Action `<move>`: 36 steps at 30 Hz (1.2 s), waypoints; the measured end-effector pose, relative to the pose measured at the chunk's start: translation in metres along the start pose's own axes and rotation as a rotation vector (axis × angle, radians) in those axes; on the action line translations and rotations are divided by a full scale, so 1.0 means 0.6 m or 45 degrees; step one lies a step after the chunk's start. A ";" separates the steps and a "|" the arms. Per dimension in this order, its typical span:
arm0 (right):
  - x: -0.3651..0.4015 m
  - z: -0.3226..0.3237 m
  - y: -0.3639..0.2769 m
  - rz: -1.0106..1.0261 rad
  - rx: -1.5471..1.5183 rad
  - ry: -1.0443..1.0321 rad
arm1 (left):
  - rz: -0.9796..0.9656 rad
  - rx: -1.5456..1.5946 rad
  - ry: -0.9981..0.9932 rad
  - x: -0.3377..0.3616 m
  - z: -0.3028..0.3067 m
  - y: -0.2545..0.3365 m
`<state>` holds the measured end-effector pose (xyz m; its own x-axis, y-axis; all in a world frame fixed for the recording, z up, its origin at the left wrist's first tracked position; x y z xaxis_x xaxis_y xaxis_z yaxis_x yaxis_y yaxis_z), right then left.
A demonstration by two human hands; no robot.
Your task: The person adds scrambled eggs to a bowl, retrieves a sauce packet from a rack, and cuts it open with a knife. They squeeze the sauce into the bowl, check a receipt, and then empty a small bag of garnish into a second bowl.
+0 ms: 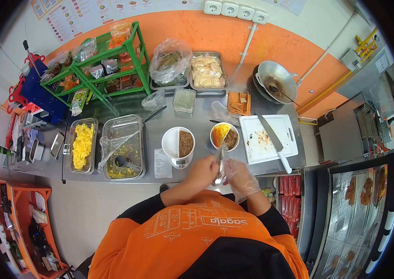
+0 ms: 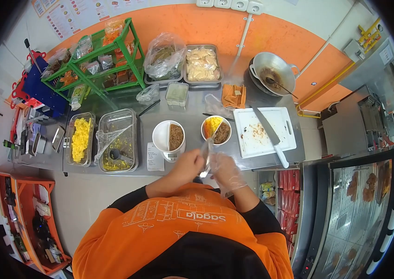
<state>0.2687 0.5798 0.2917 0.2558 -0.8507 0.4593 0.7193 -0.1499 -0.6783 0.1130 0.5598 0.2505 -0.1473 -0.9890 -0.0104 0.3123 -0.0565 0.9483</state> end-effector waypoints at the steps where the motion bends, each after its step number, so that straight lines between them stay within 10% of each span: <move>1: -0.016 0.002 0.036 -0.033 0.118 0.136 | 0.087 0.030 0.104 0.000 0.009 -0.001; 5: 0.000 0.037 0.037 0.299 0.859 0.346 | -0.081 -0.403 -0.074 0.003 0.022 0.019; 9: 0.018 0.057 -0.021 0.102 0.939 0.413 | -0.153 -0.480 -0.110 -0.005 0.005 0.041; 11: 0.026 0.042 -0.047 0.959 1.016 0.565 | -0.143 -0.442 -0.112 -0.006 -0.001 0.041; 15: 0.012 0.036 -0.047 1.076 0.963 0.392 | -0.010 -0.111 -0.158 0.004 0.000 0.045; 22: -0.049 -0.011 -0.005 0.985 0.735 -0.203 | -0.249 -0.072 0.071 0.019 -0.013 0.023; 25: -0.080 -0.043 -0.011 0.456 0.835 -0.510 | -0.223 -0.035 0.083 0.022 -0.001 0.025; 36: -0.080 -0.079 -0.062 0.401 1.390 -0.735 | -0.262 0.074 0.181 0.039 -0.007 0.019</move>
<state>0.1991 0.6021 0.2674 0.5566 -0.3905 0.7332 0.6618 0.7420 -0.1072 0.1174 0.5355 0.2598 -0.0677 -0.9670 -0.2457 0.2341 -0.2548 0.9382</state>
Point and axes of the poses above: each hand's wrist, its own x-axis away from the middle knuckle, its own z-axis out of the back of the hand, y = z × x, the point moved 3 cm from there along -x, towards the middle knuckle, and after that the axes turned 13 degrees about -z, right-handed, at the moved point
